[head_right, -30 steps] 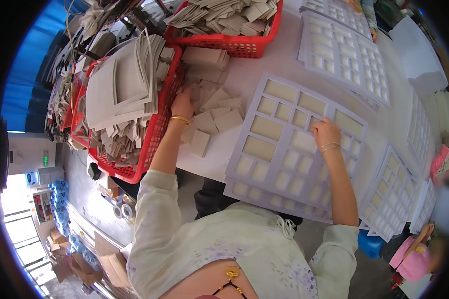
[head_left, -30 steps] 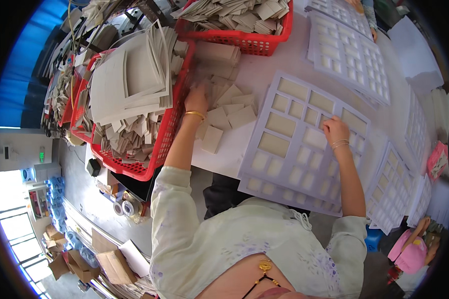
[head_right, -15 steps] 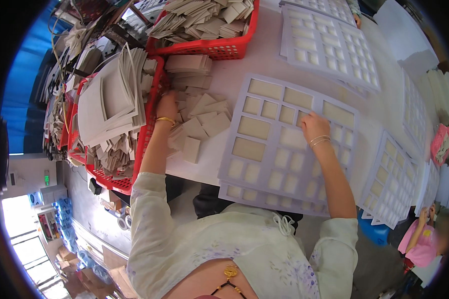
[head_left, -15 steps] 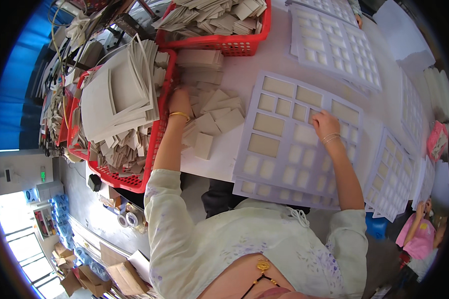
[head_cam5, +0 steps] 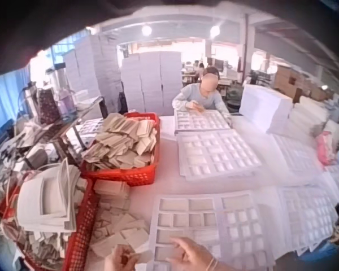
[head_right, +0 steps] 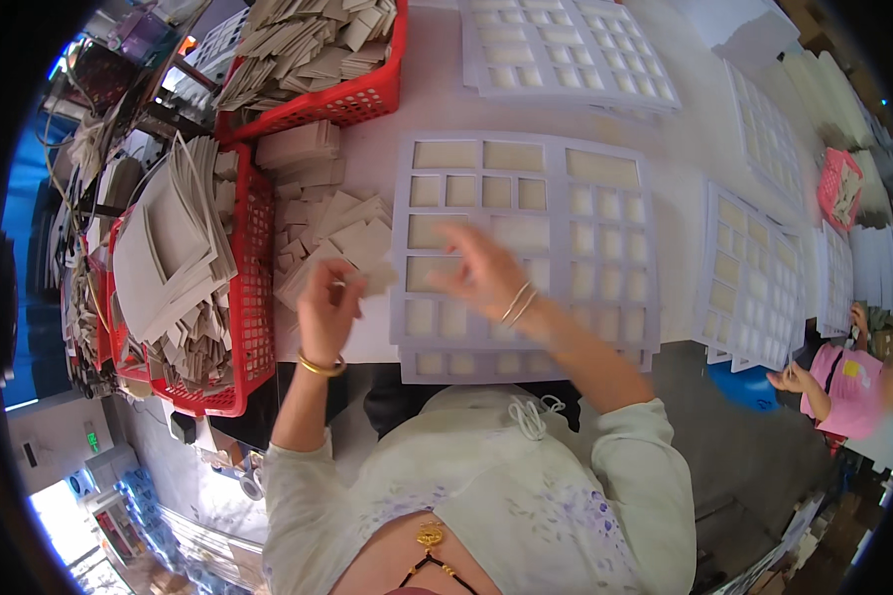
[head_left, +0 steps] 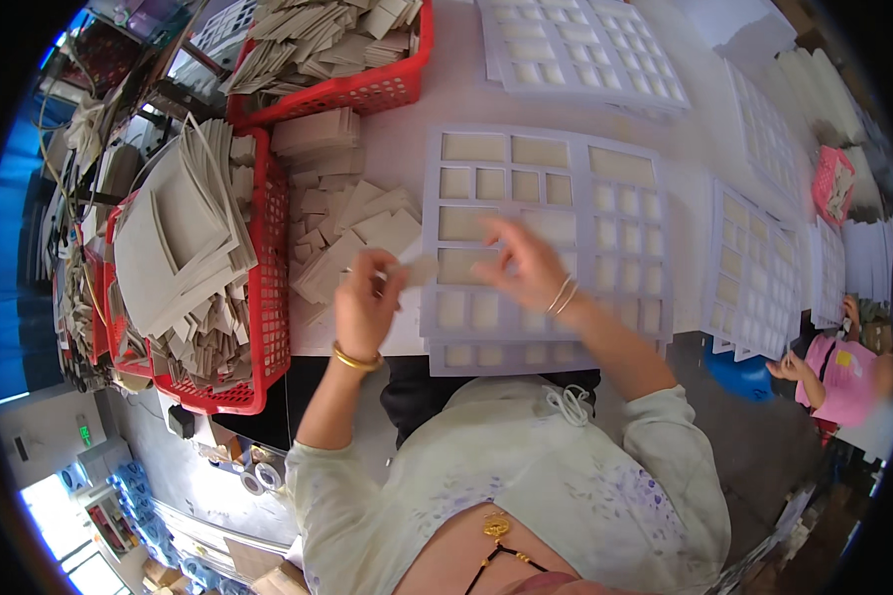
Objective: Insert small cardstock dividers or spacers into structured trays in a packaging factory.
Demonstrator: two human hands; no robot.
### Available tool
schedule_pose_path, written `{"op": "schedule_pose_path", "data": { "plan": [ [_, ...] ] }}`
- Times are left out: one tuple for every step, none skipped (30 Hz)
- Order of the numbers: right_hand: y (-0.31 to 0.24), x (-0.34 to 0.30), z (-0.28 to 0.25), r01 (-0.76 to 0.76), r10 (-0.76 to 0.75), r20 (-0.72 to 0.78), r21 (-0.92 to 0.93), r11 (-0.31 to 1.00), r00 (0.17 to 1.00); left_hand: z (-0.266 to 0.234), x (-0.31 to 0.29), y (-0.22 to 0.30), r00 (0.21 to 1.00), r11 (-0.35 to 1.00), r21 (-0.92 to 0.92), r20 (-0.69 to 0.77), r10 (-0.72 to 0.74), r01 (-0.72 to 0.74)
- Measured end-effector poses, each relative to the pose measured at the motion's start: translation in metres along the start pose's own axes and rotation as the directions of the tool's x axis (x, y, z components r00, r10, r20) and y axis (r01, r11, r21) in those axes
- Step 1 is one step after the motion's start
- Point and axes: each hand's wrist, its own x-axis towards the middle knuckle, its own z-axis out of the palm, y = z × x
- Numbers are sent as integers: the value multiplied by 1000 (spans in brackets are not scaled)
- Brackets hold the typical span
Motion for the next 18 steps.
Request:
{"op": "schedule_pose_path", "data": {
  "plan": [
    [-13, -9, 13, -10, 4, 54, 99, 995, 999, 10, -9, 2, 998, 992, -118, 56, -41, 47],
    [-20, -14, 22, -23, 1, 109, 198, 980, 994, 18, -17, 0, 990, 968, -230, 114, -78, 102],
    [-19, -19, 28, -32, 12, 100, 196, 980, 995, 21, -23, 0, 968, 937, -291, 213, -134, 194],
    [-14, -24, 35, -80, 50, 115, 275, 958, 992, 26, -25, 0, 965, 936, -291, 227, -133, 198],
    [-10, -29, 38, -128, 83, 140, 353, 927, 987, 31, -30, -1, 965, 892, -394, 218, -143, 221],
    [-8, -32, 38, -134, 91, 136, 353, 926, 987, 34, -33, -1, 966, 837, -492, 210, -154, 241],
    [-7, -35, 37, -125, 103, 75, 421, 899, 992, 35, -35, -1, 961, 823, -513, 242, -132, 243],
    [-6, -37, 39, -112, 114, 27, 487, 866, 993, 36, -39, -2, 961, 821, -513, 239, -142, 249],
    [-6, -39, 38, -119, 116, 36, 489, 864, 993, 39, -42, -2, 957, 779, -564, 242, -162, 275],
    [-5, -40, 33, -201, 214, 40, 539, 818, 976, 42, -45, -2, 952, 732, -612, 245, -182, 298],
    [-3, -41, 27, -280, 313, 49, 588, 759, 949, 42, -45, -2, 951, 732, -610, 242, -193, 304],
    [5, -41, 22, -222, 306, -41, 597, 771, 951, 42, -43, 0, 963, 758, -594, 188, -194, 269],
    [12, -40, 16, -163, 297, -131, 601, 782, 946, 41, -41, 0, 972, 784, -574, 133, -193, 235],
    [15, -41, 7, -166, 299, -125, 605, 778, 946, 38, -38, -4, 971, 786, -571, 130, -199, 237],
    [14, -41, -4, -161, 264, -169, 460, 873, 950, 34, -33, -10, 982, 885, -428, 119, -147, 184],
    [14, -41, -9, -152, 220, -207, 301, 941, 953, 33, -29, -15, 989, 955, -272, 118, -93, 123],
    [17, -43, -9, -151, 219, -205, 303, 941, 954, 36, -25, -19, 994, 977, -200, 96, -48, 67],
    [21, -46, -6, -132, 164, -180, 178, 975, 970, 37, -22, -21, 994, 978, -198, 95, -48, 66]
  ]
}}
